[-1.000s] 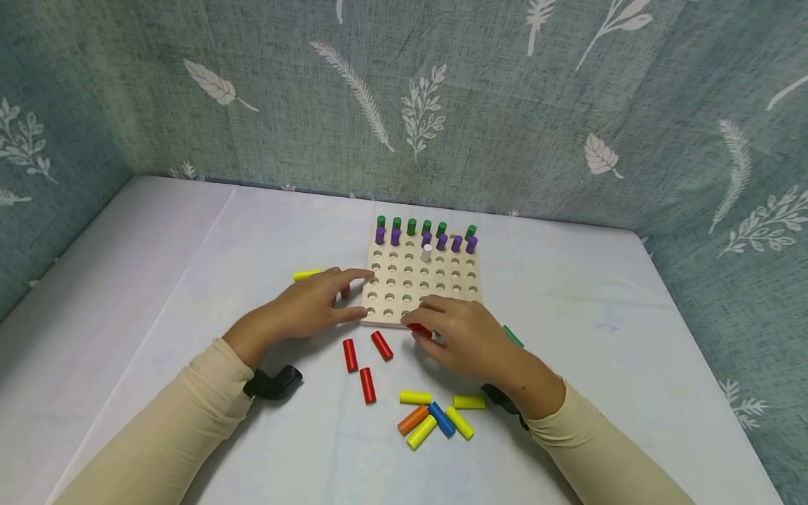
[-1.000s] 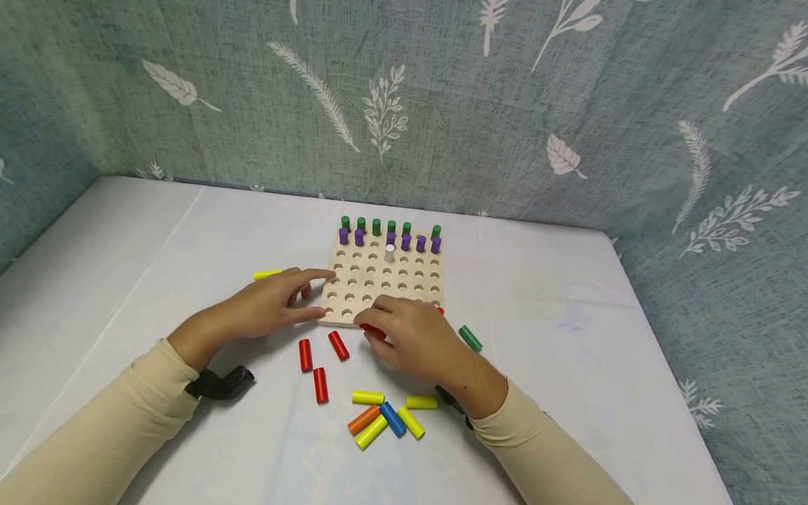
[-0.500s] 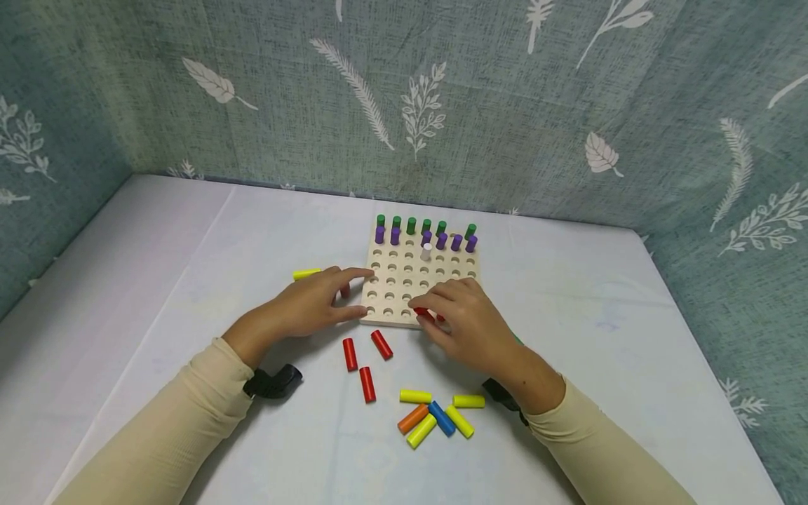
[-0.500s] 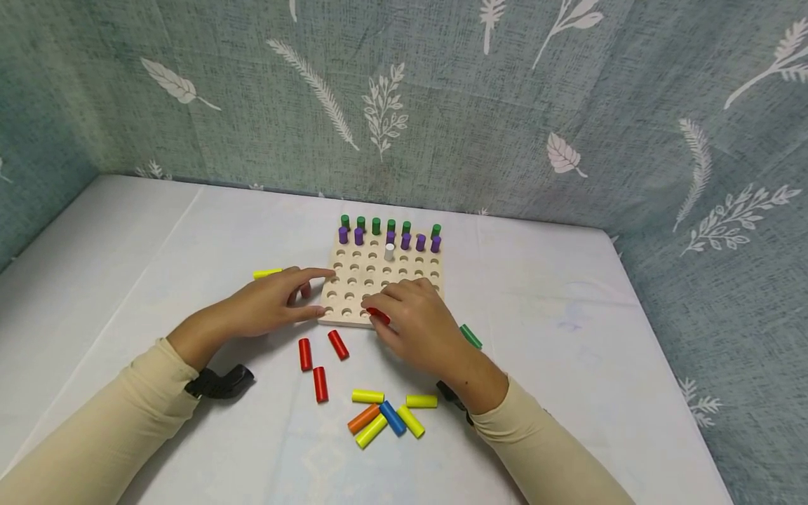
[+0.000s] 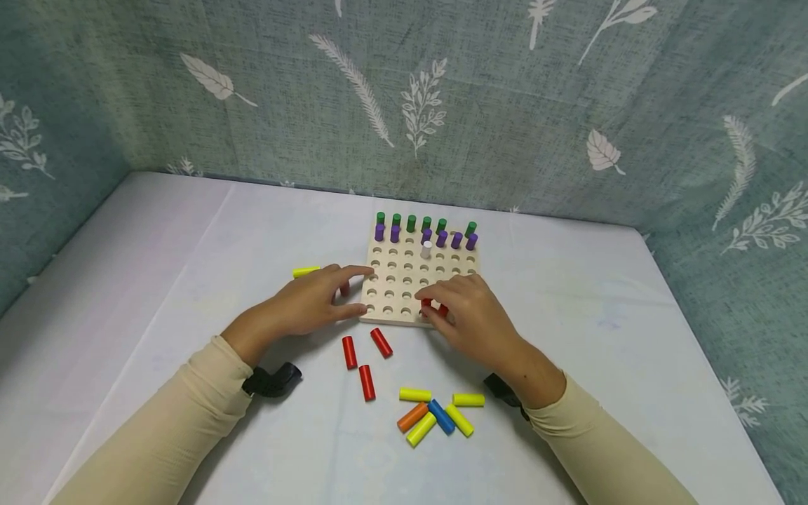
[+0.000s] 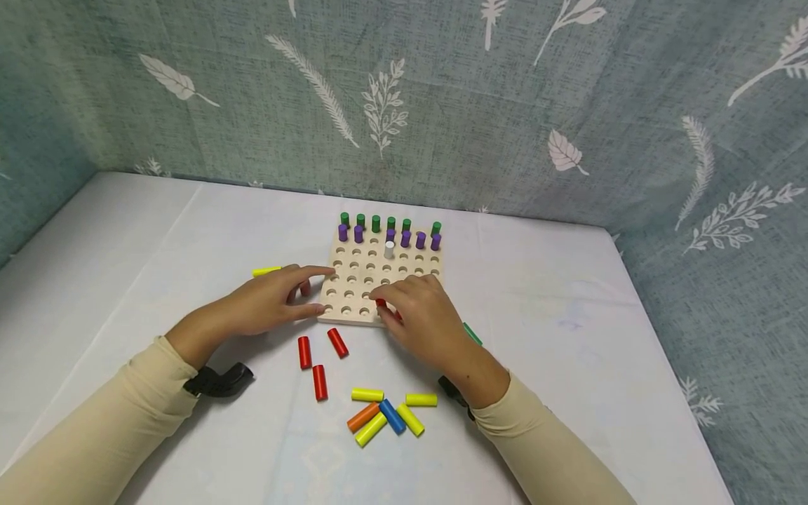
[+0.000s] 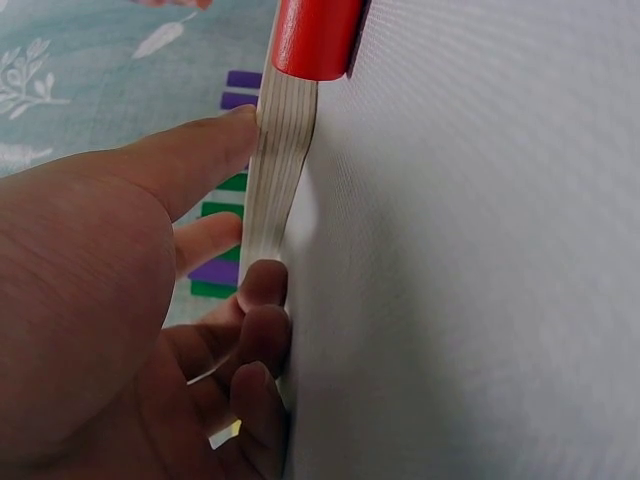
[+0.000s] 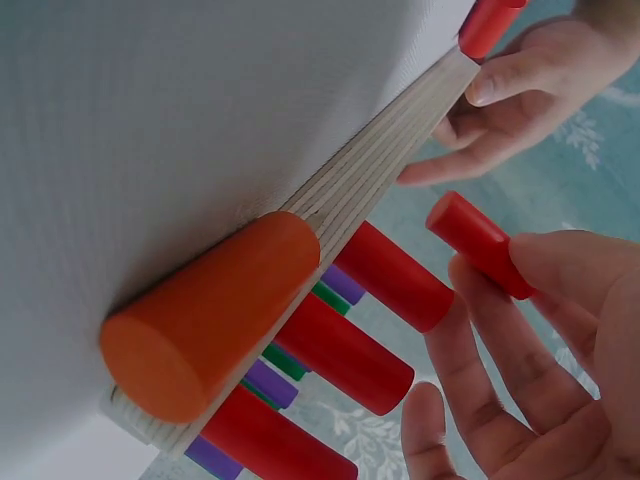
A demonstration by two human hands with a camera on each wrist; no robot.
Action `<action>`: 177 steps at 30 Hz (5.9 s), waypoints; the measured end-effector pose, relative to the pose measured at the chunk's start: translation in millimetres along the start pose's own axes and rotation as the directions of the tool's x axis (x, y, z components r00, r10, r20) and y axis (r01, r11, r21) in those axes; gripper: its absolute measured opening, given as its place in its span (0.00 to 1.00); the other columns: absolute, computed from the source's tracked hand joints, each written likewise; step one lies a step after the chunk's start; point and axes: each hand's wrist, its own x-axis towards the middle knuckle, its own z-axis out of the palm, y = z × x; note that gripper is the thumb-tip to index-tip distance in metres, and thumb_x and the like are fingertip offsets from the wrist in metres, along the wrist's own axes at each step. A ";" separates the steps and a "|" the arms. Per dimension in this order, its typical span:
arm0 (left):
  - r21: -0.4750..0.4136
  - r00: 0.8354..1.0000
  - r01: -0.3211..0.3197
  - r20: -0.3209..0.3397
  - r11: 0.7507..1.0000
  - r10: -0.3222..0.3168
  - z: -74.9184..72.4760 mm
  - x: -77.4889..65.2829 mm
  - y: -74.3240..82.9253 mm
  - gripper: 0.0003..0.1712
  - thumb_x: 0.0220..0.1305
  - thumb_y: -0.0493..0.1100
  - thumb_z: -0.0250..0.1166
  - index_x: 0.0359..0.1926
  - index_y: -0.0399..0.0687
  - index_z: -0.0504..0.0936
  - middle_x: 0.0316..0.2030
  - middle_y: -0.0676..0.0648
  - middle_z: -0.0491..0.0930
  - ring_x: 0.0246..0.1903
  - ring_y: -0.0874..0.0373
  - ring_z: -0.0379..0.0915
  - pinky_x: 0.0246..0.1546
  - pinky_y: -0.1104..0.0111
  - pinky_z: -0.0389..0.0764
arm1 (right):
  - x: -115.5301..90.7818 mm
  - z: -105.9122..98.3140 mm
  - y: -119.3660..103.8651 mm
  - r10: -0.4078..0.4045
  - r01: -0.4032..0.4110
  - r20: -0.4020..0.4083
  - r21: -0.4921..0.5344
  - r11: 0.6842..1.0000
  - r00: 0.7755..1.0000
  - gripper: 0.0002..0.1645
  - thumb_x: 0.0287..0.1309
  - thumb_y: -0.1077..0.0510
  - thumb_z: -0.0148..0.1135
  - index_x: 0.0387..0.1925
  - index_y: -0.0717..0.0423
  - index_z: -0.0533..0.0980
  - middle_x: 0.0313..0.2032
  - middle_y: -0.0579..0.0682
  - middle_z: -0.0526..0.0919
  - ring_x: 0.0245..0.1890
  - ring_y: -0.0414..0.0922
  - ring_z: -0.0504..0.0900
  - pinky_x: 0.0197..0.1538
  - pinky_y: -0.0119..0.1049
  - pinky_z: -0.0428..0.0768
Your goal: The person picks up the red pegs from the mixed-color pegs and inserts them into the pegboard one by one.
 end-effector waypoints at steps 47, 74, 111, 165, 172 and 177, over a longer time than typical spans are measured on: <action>-0.007 1.000 0.012 0.012 1.000 -0.012 -1.4 -0.2 0.3 0.42 0.62 0.57 0.70 0.74 0.65 0.63 0.46 0.47 0.77 0.35 0.55 0.71 0.33 0.65 0.71 | 1.7 0.7 0.0 0.108 -0.115 0.142 0.043 0.992 0.984 0.12 0.58 0.60 0.71 0.45 0.52 0.84 0.39 0.46 0.89 0.37 0.42 0.82 0.44 0.37 0.81; -0.011 1.000 -0.001 0.003 1.000 0.001 -2.0 0.6 1.8 0.41 0.63 0.57 0.69 0.74 0.65 0.64 0.45 0.47 0.77 0.35 0.55 0.71 0.32 0.66 0.71 | 1.1 1.1 1.4 0.112 -0.118 0.140 0.035 0.992 0.984 0.13 0.58 0.61 0.71 0.46 0.51 0.84 0.40 0.46 0.89 0.35 0.41 0.81 0.42 0.35 0.82; -0.004 1.000 0.000 0.001 1.000 0.000 -1.6 2.0 0.6 0.42 0.62 0.57 0.70 0.74 0.66 0.63 0.45 0.48 0.77 0.34 0.55 0.70 0.32 0.66 0.71 | 1.7 2.1 0.7 0.217 -0.221 0.239 -0.009 0.975 0.947 0.12 0.60 0.60 0.70 0.46 0.48 0.82 0.33 0.45 0.84 0.32 0.40 0.75 0.37 0.31 0.77; -0.013 1.000 -0.005 0.005 1.000 0.005 2.1 -0.3 -1.5 0.42 0.62 0.58 0.69 0.74 0.64 0.63 0.44 0.47 0.77 0.35 0.55 0.70 0.32 0.66 0.71 | -36.2 -29.7 73.3 0.303 -0.409 0.495 0.119 0.905 0.814 0.40 0.59 0.47 0.71 0.71 0.48 0.68 0.77 0.51 0.58 0.75 0.60 0.58 0.72 0.63 0.59; -0.052 1.000 -0.014 0.013 0.999 0.014 -3.0 -2.4 -1.4 0.39 0.65 0.55 0.68 0.74 0.62 0.65 0.45 0.47 0.77 0.36 0.55 0.70 0.34 0.65 0.73 | -36.6 -29.3 72.8 0.296 -0.400 0.490 0.120 0.909 0.820 0.40 0.59 0.48 0.71 0.71 0.49 0.69 0.77 0.51 0.57 0.76 0.60 0.57 0.72 0.62 0.59; -0.078 0.997 -0.063 -0.054 0.995 0.059 -12.2 -7.2 5.7 0.25 0.66 0.50 0.68 0.62 0.55 0.78 0.42 0.49 0.78 0.33 0.57 0.71 0.33 0.66 0.74 | -36.9 -30.1 74.1 0.295 -0.398 0.485 0.123 0.909 0.823 0.40 0.59 0.47 0.71 0.71 0.48 0.69 0.77 0.51 0.57 0.76 0.60 0.57 0.72 0.62 0.59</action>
